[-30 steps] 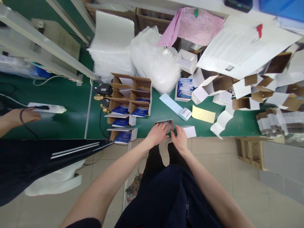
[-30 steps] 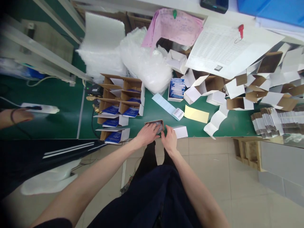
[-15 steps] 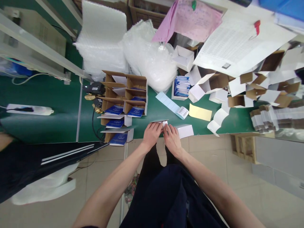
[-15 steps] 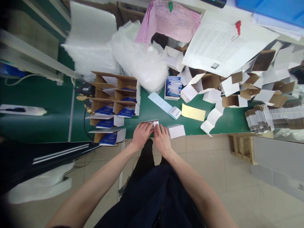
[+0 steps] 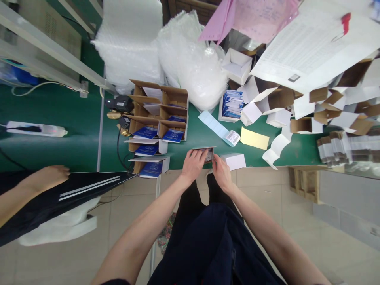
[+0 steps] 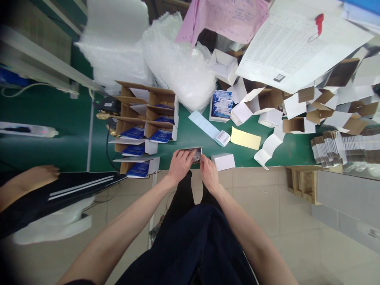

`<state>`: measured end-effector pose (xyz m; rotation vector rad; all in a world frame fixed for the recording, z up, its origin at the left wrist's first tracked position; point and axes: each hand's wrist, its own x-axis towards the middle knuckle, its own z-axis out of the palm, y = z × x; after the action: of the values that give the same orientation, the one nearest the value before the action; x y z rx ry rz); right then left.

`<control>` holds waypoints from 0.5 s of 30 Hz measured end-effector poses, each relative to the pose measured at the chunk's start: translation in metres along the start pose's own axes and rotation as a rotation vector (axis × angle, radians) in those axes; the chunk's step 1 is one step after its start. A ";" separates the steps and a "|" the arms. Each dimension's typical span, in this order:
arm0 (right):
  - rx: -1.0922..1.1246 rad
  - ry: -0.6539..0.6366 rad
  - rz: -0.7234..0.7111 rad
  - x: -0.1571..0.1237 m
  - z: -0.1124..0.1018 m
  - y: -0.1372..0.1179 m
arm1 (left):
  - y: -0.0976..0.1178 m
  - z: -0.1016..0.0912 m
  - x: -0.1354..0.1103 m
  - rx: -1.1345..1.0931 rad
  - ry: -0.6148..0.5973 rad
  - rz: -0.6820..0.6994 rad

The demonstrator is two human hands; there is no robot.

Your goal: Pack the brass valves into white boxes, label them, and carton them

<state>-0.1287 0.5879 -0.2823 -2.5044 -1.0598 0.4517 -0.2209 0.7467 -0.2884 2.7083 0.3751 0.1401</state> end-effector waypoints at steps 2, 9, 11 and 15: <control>0.006 0.002 0.005 0.000 0.000 -0.002 | 0.001 -0.002 0.001 0.004 -0.004 0.016; 0.005 0.009 0.015 0.002 0.000 -0.006 | 0.003 0.001 0.001 0.010 -0.005 0.070; 0.000 0.005 0.011 0.003 -0.001 -0.006 | 0.005 0.003 0.001 0.010 -0.003 0.045; -0.025 -0.011 -0.002 0.003 -0.001 -0.006 | 0.007 0.004 0.003 -0.001 -0.018 0.036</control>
<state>-0.1298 0.5936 -0.2787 -2.5251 -1.0779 0.4550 -0.2161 0.7398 -0.2897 2.7144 0.3216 0.1264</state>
